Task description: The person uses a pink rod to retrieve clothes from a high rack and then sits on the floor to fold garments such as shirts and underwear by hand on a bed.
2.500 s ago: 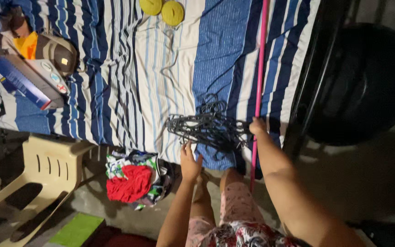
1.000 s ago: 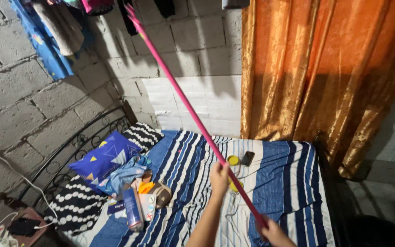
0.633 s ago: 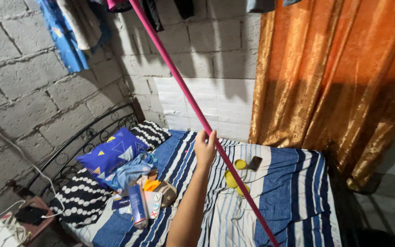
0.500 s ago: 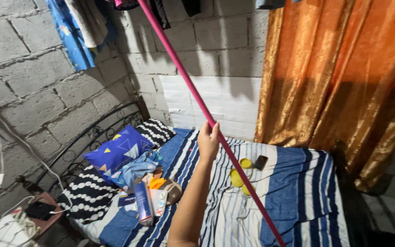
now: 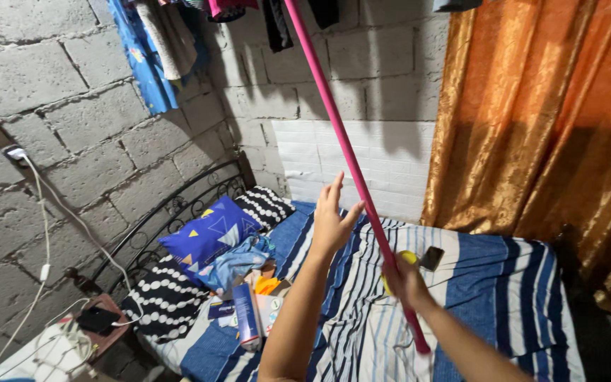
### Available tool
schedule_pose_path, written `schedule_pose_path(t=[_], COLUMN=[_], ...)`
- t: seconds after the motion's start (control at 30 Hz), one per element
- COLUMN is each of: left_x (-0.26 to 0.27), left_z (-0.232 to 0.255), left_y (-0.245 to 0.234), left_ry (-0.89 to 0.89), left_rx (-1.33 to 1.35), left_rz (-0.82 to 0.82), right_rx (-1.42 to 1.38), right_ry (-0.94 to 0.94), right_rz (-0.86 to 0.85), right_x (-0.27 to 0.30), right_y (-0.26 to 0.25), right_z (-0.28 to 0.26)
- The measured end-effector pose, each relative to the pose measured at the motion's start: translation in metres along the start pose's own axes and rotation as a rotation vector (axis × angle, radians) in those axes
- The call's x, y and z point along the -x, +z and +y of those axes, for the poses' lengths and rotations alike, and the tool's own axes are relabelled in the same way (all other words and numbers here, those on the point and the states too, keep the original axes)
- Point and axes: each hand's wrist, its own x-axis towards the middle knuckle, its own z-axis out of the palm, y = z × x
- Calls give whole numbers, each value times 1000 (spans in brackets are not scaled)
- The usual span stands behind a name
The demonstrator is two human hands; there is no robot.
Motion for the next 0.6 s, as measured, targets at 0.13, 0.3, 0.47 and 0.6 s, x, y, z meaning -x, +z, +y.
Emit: schedule_pose_path(t=[0.13,0.3,0.47,0.6], left_x=[-2,2,16,20], left_z=[-7,-15,-30,-40], left_y=[-28,-67,-93,-100], left_ry=[32,0,-3,-72], left_rx=[-134,-141,-173,-162], left_rz=[51,85,118,93], right_rx=[290,165,208,170], right_ry=[-171,-250,-292,-278], right_rz=[-74,-147,-91,-111], right_x=[-29,-48,-68,-83], right_y=[83,148,168,172], right_z=[-101,-157,-174,-187])
